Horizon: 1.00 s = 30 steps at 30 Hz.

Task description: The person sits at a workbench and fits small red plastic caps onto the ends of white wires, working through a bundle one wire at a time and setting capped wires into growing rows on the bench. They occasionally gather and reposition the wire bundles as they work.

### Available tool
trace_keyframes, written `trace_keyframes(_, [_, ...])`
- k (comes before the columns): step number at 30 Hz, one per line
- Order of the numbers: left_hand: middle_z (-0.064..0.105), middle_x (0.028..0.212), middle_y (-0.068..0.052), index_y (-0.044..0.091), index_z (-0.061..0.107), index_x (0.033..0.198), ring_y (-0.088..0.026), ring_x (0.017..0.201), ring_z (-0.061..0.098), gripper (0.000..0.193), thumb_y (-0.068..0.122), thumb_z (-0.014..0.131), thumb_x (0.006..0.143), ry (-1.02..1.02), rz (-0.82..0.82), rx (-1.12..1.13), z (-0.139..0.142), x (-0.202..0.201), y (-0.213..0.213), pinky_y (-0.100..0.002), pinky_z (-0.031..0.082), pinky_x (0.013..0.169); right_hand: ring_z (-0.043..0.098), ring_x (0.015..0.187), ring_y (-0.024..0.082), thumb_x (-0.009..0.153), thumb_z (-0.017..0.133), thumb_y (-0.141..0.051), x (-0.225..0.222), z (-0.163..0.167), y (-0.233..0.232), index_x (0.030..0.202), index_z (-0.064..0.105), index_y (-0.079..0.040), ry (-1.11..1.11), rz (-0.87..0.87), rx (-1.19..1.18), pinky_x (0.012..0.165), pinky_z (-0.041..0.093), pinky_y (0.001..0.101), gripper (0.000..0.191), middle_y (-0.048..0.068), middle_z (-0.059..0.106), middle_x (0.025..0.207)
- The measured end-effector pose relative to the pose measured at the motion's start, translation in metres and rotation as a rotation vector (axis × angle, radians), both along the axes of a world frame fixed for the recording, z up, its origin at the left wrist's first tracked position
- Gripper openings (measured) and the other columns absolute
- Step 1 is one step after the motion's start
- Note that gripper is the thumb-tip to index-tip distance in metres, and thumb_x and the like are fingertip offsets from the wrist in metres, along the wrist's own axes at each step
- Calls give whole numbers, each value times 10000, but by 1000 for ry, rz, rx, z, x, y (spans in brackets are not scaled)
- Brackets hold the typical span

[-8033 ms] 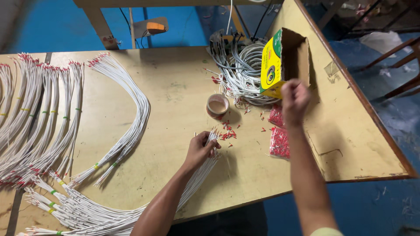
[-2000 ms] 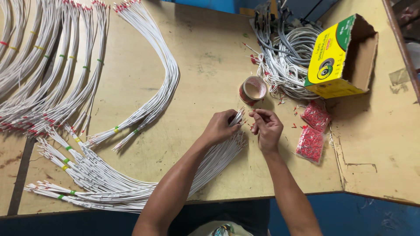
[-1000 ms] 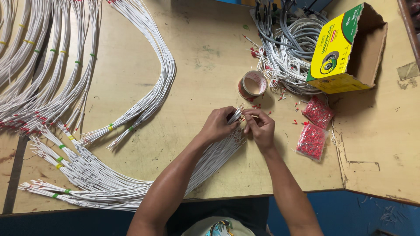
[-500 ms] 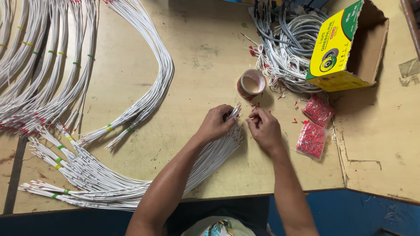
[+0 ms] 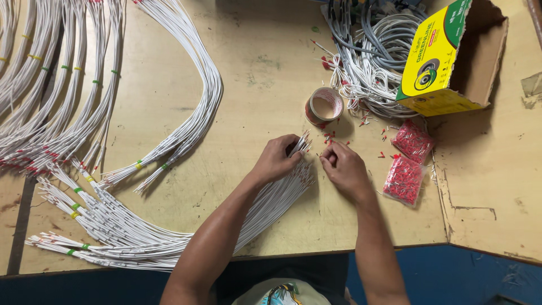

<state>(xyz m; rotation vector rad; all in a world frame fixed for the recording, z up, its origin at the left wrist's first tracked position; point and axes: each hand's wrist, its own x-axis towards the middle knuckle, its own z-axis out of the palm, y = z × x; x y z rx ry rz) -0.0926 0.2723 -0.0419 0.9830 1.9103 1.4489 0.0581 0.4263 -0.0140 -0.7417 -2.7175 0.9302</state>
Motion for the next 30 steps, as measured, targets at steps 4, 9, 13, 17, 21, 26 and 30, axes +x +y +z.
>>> trace_keyframes(4, [696, 763, -149, -16, 688, 1050, -222, 666, 684, 263, 137, 696, 836, 20, -3, -1, 3, 0, -1, -367, 551, 664, 553, 658, 112, 911, 750, -41, 2, -17, 6, 919, 695, -33, 254, 6, -187, 569, 466, 263, 56, 36, 628, 883])
trace_keyframes(9, [701, 777, -143, -5, 698, 1038, -220, 677, 685, 254, 147, 726, 837, 52, -25, -16, 9, 1, 0, -371, 551, 676, 578, 582, 50, 953, 712, -80, -5, -44, 13, 1032, 630, -53, 380, -178, -669, 465, 432, 206, 117, 22, 669, 775])
trace_keyframes(13, [696, 772, -138, 5, 678, 1062, -223, 658, 692, 265, 149, 710, 842, -72, -32, -76, 11, 3, 0, -376, 560, 653, 628, 648, 77, 989, 712, -58, -6, -54, 17, 1075, 645, 13, 473, -162, -751, 526, 489, 220, 130, 46, 694, 836])
trace_keyframes(17, [694, 790, -153, -13, 678, 1062, -230, 695, 678, 275, 118, 720, 824, 32, -34, -18, 10, 2, -1, -377, 548, 689, 717, 781, 114, 966, 681, -36, -4, -57, 20, 1135, 665, 35, 549, -79, -856, 636, 552, 234, 184, 78, 744, 976])
trace_keyframes(21, [677, 776, -161, -17, 665, 1002, -246, 687, 652, 223, 119, 715, 832, 21, -57, -51, 8, 2, -1, -391, 531, 683, 735, 780, 148, 999, 666, -35, -6, -66, 20, 1123, 696, 53, 585, -98, -864, 652, 566, 253, 155, 128, 758, 997])
trace_keyframes(26, [650, 776, -155, -5, 646, 953, -271, 685, 629, 179, 116, 703, 834, 86, -62, -32, 6, 2, 1, -408, 507, 678, 724, 824, 143, 1029, 674, -16, -8, -69, 18, 1116, 697, 57, 633, -86, -773, 669, 565, 250, 116, 165, 741, 1045])
trace_keyframes(30, [637, 769, -155, -3, 640, 931, -284, 682, 620, 173, 124, 705, 832, 95, -64, -58, 5, 3, 1, -416, 496, 671, 755, 826, 142, 1011, 641, -29, -8, -60, 15, 1058, 635, 23, 678, -65, -791, 629, 573, 232, 70, 155, 750, 1134])
